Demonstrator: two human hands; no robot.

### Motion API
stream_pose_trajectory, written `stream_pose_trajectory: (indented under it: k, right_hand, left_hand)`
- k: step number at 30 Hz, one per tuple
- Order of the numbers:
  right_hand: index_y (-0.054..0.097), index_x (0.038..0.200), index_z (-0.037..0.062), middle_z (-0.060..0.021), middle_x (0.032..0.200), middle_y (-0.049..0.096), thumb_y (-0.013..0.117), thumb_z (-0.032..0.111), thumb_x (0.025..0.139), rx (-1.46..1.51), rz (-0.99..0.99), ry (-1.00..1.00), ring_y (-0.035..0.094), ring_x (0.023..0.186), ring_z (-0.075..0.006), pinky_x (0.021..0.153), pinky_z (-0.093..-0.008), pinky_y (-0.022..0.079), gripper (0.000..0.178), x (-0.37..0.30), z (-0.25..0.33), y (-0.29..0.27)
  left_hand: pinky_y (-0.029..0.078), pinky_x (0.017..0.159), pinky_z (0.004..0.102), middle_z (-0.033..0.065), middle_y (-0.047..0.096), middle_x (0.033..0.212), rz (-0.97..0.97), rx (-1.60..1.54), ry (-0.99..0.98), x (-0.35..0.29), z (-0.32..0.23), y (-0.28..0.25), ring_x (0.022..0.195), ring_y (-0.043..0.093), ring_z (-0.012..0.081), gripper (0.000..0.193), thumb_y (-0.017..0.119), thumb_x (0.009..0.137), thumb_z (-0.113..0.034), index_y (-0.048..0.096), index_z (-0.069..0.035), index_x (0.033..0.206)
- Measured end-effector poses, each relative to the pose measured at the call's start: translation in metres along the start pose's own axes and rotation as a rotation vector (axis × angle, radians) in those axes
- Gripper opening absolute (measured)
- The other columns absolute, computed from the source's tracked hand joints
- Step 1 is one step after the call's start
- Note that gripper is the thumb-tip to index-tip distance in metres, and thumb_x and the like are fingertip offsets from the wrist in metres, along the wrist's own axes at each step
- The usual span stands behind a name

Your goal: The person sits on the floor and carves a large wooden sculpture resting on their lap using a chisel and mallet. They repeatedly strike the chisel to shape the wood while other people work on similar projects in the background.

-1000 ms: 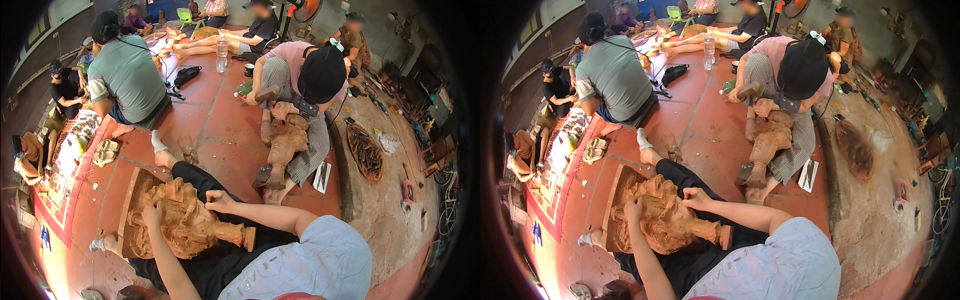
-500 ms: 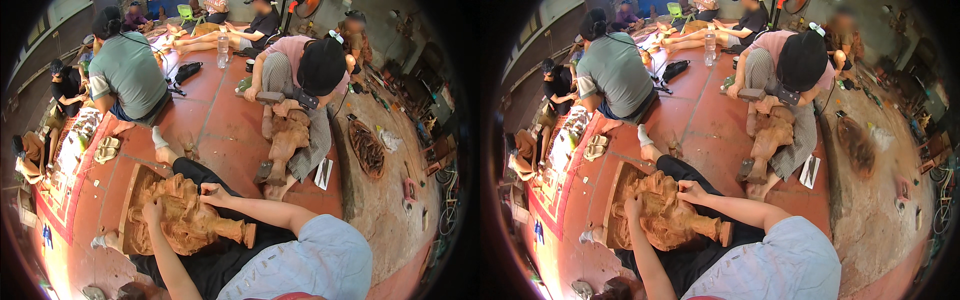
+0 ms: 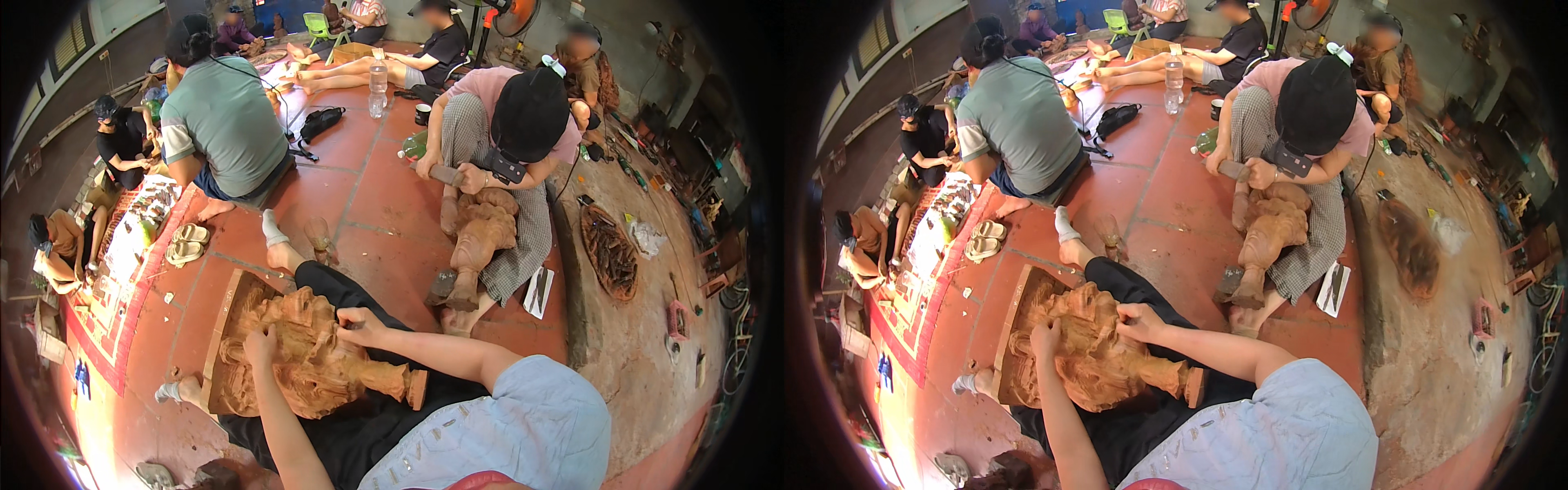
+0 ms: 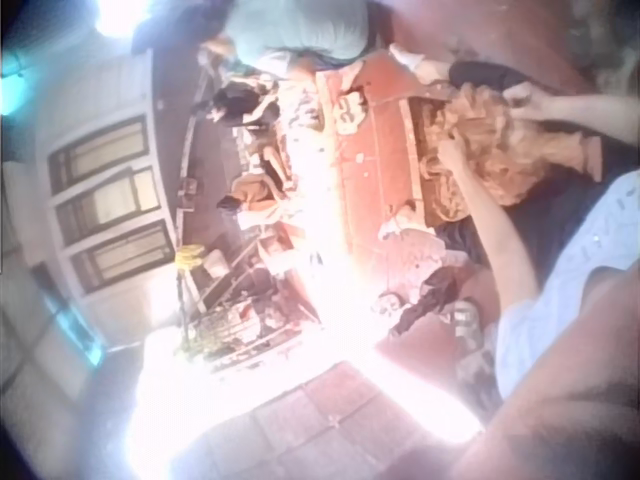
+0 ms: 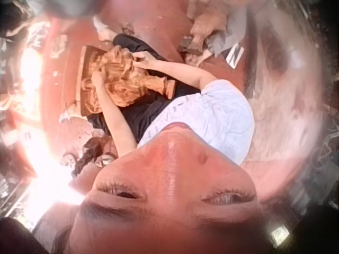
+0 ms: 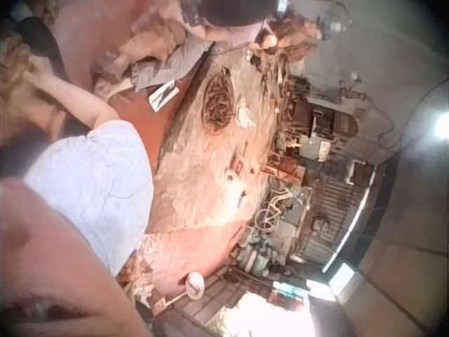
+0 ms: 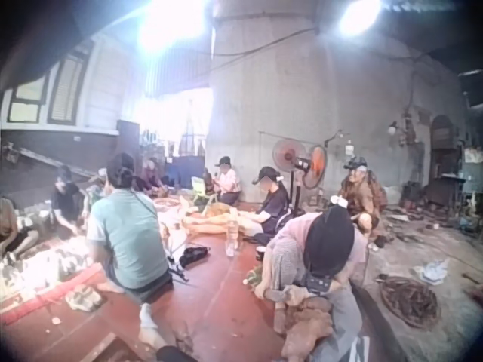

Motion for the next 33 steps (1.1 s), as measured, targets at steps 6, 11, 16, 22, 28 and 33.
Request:
stream_pose_trajectory:
  k: [6,11,16,22,28,33]
  right_hand:
    - [0.041,0.070,0.0029,-0.0064,0.061,0.044,0.063,0.009,0.077,0.047,0.085,0.068,0.043,0.056,-0.0128,0.053,-0.0295,0.037,0.024,-0.009,-0.009,0.002]
    - [0.042,0.071,0.0028,-0.0077,0.061,0.046,0.064,0.010,0.077,0.064,-0.008,0.093,0.045,0.056,-0.0184,0.054,-0.0305,0.038,0.024,0.006,-0.007,0.001]
    - [0.048,0.071,0.0028,-0.0113,0.062,0.053,0.064,0.010,0.071,-0.028,0.015,-0.126,0.056,0.059,-0.0276,0.054,-0.0349,0.043,0.017,-0.013,0.016,0.004]
    - [0.047,0.071,0.0021,-0.0124,0.063,0.053,0.065,0.011,0.071,0.000,0.017,0.036,0.056,0.057,-0.0237,0.053,-0.0340,0.042,0.021,0.007,-0.010,0.003]
    - [0.041,0.070,0.0035,-0.0092,0.059,0.041,0.064,0.008,0.075,-0.013,0.032,-0.033,0.042,0.052,-0.0178,0.050,-0.0320,0.035,0.024,-0.016,0.006,-0.002]
    - [0.046,0.072,0.0029,-0.0120,0.063,0.051,0.064,0.011,0.072,0.006,0.000,0.022,0.054,0.058,-0.0272,0.054,-0.0344,0.042,0.020,0.002,-0.008,0.004]
  left_hand:
    - [0.040,0.092,0.0460,0.0176,0.067,0.080,0.039,-0.003,-0.025,-0.006,-0.007,-0.007,0.080,0.060,0.0354,0.037,0.055,0.089,-0.037,0.068,-0.003,0.087]
    - [0.039,0.094,0.0467,0.0176,0.066,0.079,-0.012,-0.006,0.035,-0.001,-0.008,0.001,0.079,0.060,0.0355,0.037,0.055,0.090,-0.037,0.068,-0.003,0.087]
    - [0.041,0.092,0.0463,0.0181,0.067,0.079,0.003,0.007,0.007,0.001,0.003,0.001,0.080,0.061,0.0364,0.040,0.055,0.089,-0.038,0.068,-0.001,0.086]
    - [0.045,0.083,0.0448,0.0178,0.067,0.079,0.010,-0.015,-0.002,-0.009,-0.016,-0.010,0.079,0.062,0.0357,0.039,0.054,0.089,-0.038,0.069,-0.002,0.088]
    - [0.048,0.072,0.0445,0.0185,0.067,0.079,-0.059,0.005,0.053,-0.010,-0.013,-0.013,0.075,0.062,0.0372,0.039,0.054,0.089,-0.038,0.069,-0.002,0.090]
    - [0.048,0.072,0.0442,0.0170,0.067,0.079,-0.030,-0.024,0.080,-0.002,-0.011,-0.003,0.075,0.062,0.0361,0.038,0.055,0.089,-0.038,0.069,-0.003,0.088]
Point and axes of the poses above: each hand's wrist, its own x-axis towards the middle knuckle, its own y-axis out of the palm, z = x × y, the point moved 9 cm from there along x, towards the middle knuckle
